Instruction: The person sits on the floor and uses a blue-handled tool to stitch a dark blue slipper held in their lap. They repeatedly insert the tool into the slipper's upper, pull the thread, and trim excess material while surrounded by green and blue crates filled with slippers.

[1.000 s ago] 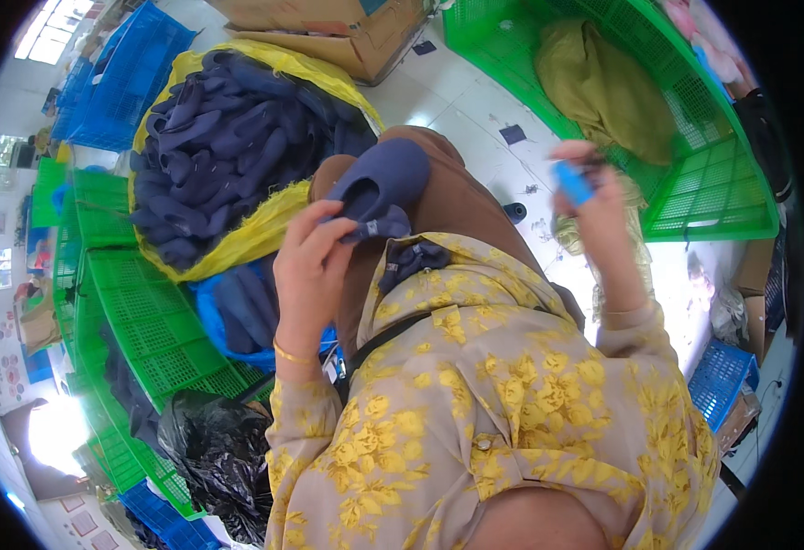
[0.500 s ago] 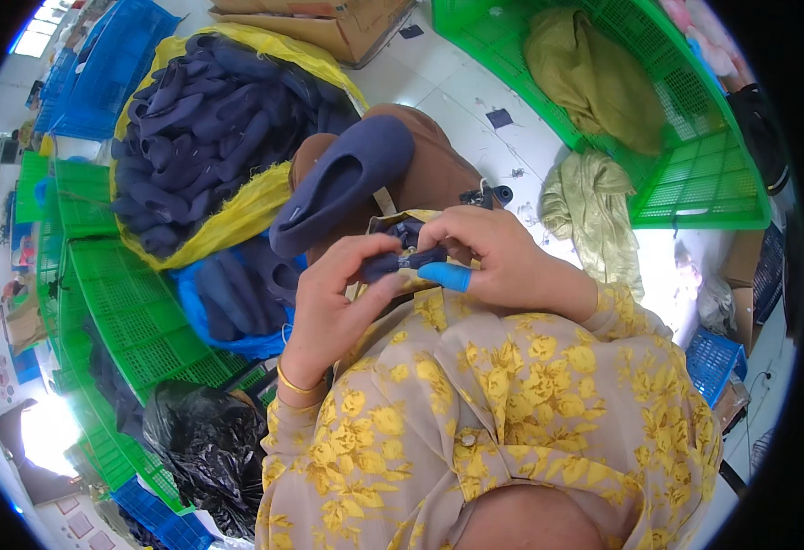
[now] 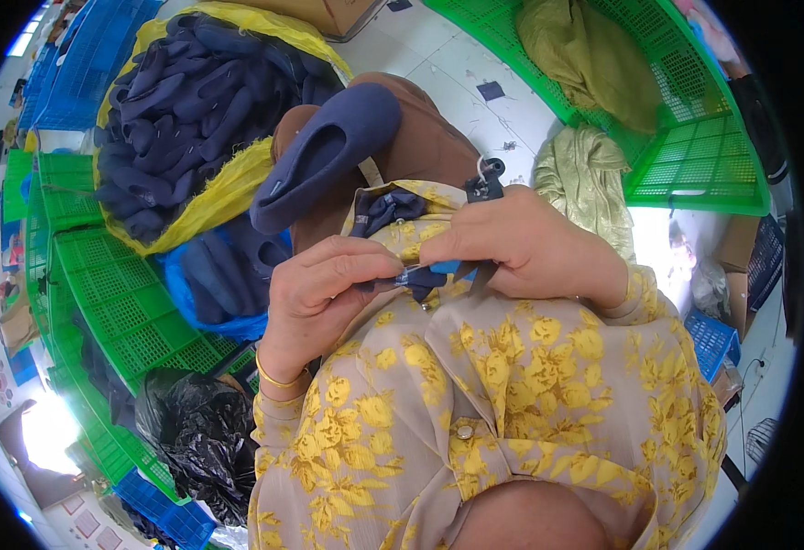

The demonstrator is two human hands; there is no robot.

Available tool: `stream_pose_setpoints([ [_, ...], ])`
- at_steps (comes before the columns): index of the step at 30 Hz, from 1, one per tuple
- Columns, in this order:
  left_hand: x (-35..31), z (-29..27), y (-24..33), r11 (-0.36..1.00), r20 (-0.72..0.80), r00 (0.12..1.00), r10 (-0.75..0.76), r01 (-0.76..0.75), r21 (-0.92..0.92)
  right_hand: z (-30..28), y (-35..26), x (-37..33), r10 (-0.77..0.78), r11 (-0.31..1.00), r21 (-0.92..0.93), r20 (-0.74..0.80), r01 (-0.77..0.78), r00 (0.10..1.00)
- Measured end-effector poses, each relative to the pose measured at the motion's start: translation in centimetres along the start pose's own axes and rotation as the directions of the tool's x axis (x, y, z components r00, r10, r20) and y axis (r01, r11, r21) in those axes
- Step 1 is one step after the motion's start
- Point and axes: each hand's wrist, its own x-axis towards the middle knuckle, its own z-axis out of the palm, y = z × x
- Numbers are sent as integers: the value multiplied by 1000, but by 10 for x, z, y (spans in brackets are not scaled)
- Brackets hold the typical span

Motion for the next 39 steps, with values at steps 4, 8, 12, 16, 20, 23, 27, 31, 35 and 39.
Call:
stream_pose_setpoints([
  [4,1,1,-2,999,0,1000,23,-23,-25,3,-3,-2,-27,998,-51,0,27,1000],
  [8,1,2,-1,999,1,1000,19,-19,-37,1,-7,-2,-32,999,-32,22,32,999],
  [12,1,1,-2,999,13,1000,22,-21,-33,0,-8,-3,-40,998,-39,43,41,998],
  [16,1,0,-3,999,22,1000,21,-20,-36,-2,-9,-2,-45,998,-49,60,48,997],
  [20,1,0,-4,998,18,1000,20,-19,-64,-3,-10,-1,-43,998,-42,77,46,996],
  [23,1,1,-3,997,39,999,-3,6,-79,-4,-13,-1,-17,998,-63,115,24,993],
  [27,3,4,-3,994,117,992,-56,66,-82,-12,-16,3,12,996,-93,229,10,973],
  [31,-1,10,-6,940,145,967,-209,240,-244,-8,-5,0,17,996,78,166,-30,986],
  [35,-5,20,-9,871,141,952,-272,306,-385,2,6,-8,19,988,151,141,-40,990],
  [39,-7,22,-9,854,174,932,-317,361,-376,13,12,-13,29,984,173,92,-44,995],
])
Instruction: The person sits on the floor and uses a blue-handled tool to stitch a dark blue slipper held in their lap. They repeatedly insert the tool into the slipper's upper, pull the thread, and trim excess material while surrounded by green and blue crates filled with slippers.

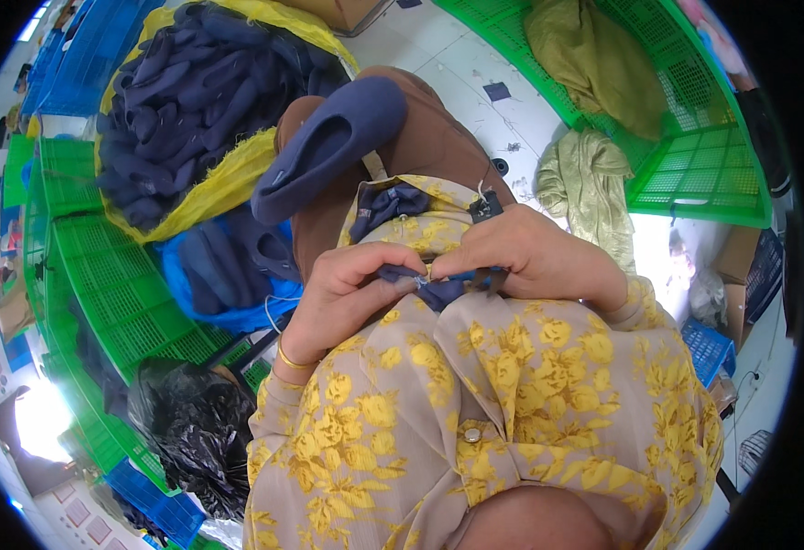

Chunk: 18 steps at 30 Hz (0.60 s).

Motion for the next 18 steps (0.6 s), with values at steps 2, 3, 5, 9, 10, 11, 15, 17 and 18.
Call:
stream_pose_setpoints([
  [2,-1,0,-3,1000,7,1000,-21,21,5,5,4,-2,11,1000,16,-18,-10,1000],
  [3,-1,1,-4,1000,1,1000,-17,17,11,7,4,-2,15,1000,26,-28,-14,999],
  [5,-1,2,-7,1000,-10,1000,-9,9,24,8,4,-2,-8,1000,13,-42,8,999],
  [9,-3,4,-7,999,-13,999,-39,38,-23,11,3,-2,-5,1000,8,-29,6,1000],
  [10,-3,4,-4,997,-2,998,-70,70,-21,11,2,-3,-6,1000,7,-38,7,999],
  [11,-3,3,-3,995,9,995,-102,102,-18,12,2,-2,-7,1000,7,-46,8,999],
  [15,-1,3,-7,996,27,996,-86,86,19,16,2,-1,-30,999,-22,-86,29,996],
  [17,-1,4,-9,995,26,995,-95,96,-28,17,2,0,-15,999,-51,-56,12,998],
  [18,0,5,-9,995,15,996,-90,91,-36,17,2,1,-8,998,-65,-42,5,999],
])
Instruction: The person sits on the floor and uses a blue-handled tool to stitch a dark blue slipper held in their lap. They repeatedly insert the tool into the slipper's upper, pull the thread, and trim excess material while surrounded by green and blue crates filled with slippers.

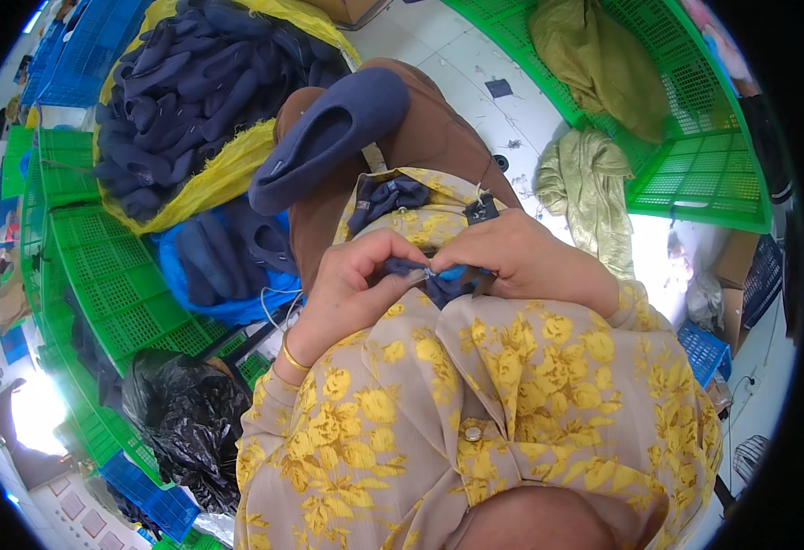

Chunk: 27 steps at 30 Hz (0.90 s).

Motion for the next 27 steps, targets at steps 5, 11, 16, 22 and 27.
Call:
stream_pose_setpoints([
  [5,-2,6,13,981,-75,995,-72,57,-185,3,-1,-1,195,963,196,-27,-186,980],
  [11,-5,7,8,966,-92,993,-71,45,-254,3,-1,-2,208,942,270,6,-202,978],
  [16,-1,9,1,955,-92,993,-80,50,-293,3,1,5,204,944,265,0,-197,979],
  [22,4,11,5,910,-218,961,-172,71,-408,-4,7,8,121,992,0,-314,-127,942],
  [27,8,14,0,913,-243,944,-226,118,-390,8,7,19,-203,920,-382,-269,89,941],
])
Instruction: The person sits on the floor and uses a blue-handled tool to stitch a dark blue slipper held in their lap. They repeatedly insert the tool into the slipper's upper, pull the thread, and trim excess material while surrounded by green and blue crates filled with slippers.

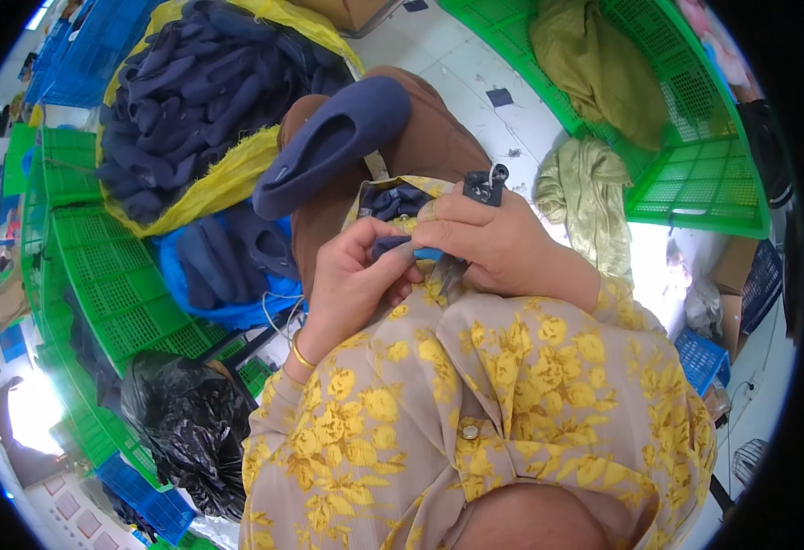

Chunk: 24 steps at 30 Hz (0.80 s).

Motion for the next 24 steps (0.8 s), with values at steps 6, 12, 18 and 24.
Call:
stream_pose_setpoints([
  [6,-2,-1,0,998,7,999,35,-34,-44,7,-1,1,-12,999,32,-105,16,994],
  [12,2,0,1,999,39,999,30,-32,36,17,0,-5,73,971,237,-132,-40,989],
  [18,9,0,-10,966,-27,997,-68,73,247,0,-5,-2,103,958,281,-180,-49,978],
  [24,6,-3,-1,991,-70,996,-63,71,113,-7,-3,-3,425,815,429,17,-390,905],
])
